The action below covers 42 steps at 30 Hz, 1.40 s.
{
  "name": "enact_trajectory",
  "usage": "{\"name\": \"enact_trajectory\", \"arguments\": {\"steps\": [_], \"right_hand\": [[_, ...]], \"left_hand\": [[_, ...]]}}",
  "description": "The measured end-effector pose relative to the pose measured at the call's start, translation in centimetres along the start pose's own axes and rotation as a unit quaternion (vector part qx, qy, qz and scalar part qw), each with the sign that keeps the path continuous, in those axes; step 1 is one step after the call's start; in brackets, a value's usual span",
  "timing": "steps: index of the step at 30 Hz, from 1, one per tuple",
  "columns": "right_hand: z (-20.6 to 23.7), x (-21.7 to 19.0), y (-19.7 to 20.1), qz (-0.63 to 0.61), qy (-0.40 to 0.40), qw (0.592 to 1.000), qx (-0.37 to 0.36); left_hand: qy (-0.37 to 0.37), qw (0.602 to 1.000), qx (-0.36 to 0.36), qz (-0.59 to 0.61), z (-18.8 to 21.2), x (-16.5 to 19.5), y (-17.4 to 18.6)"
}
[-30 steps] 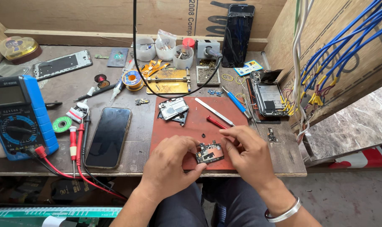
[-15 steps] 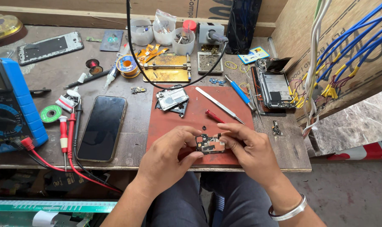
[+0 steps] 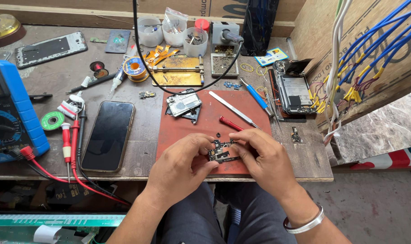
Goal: The person disassembles a smartphone at a repair bench, prying off the back cover and lifting out the internal board. They use a screwdriver and tweezers to work on the phone motherboard, briefly plug a power adapter into a wall socket, and continue manipulating components on the board with tweezers.
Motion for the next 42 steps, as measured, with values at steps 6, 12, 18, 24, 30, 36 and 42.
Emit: {"name": "enact_trajectory", "arguments": {"steps": [6, 12, 18, 24, 30, 36, 42], "right_hand": [[0.4, -1.2, 0.4, 0.074, 0.07, 0.995, 0.013], [0.3, -1.4, -0.3, 0.096, 0.094, 0.99, -0.049], [0.9, -1.7, -0.7, 0.142, 0.169, 0.972, -0.075], [0.7, 0.9, 0.9, -0.09, -0.025, 0.996, -0.006], [0.6, -0.5, -0.1, 0.083, 0.068, 0.994, -0.035], [0.5, -1.4, -0.6, 0.129, 0.104, 0.985, -0.045], [0.6, -1.0, 0.0, 0.097, 0.098, 0.989, -0.045]], "left_hand": [[-0.012, 1.0, 0.008, -0.016, 0.1, -0.1, -0.1], [0.032, 0.999, -0.01, -0.028, 0.2, -0.8, -0.4], [0.042, 0.999, -0.016, -0.025, 0.1, -0.7, -0.3], [0.047, 0.999, -0.021, -0.003, 0.0, -0.6, -0.2], [0.047, 0.999, -0.02, 0.001, 0.0, -0.5, -0.1], [0.069, 0.997, -0.034, 0.012, 0.1, -0.9, -0.2], [0.026, 1.0, 0.002, 0.017, 0.0, -0.6, -0.1]]}}
Point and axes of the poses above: each hand's wrist, its own z-axis away from the middle knuckle, its own y-axis out of the back of the hand, x = y × z, the point moved 6 cm from there along -z, towards the middle knuckle, and after that the axes turned 3 degrees about -z, right-handed, at the moved point
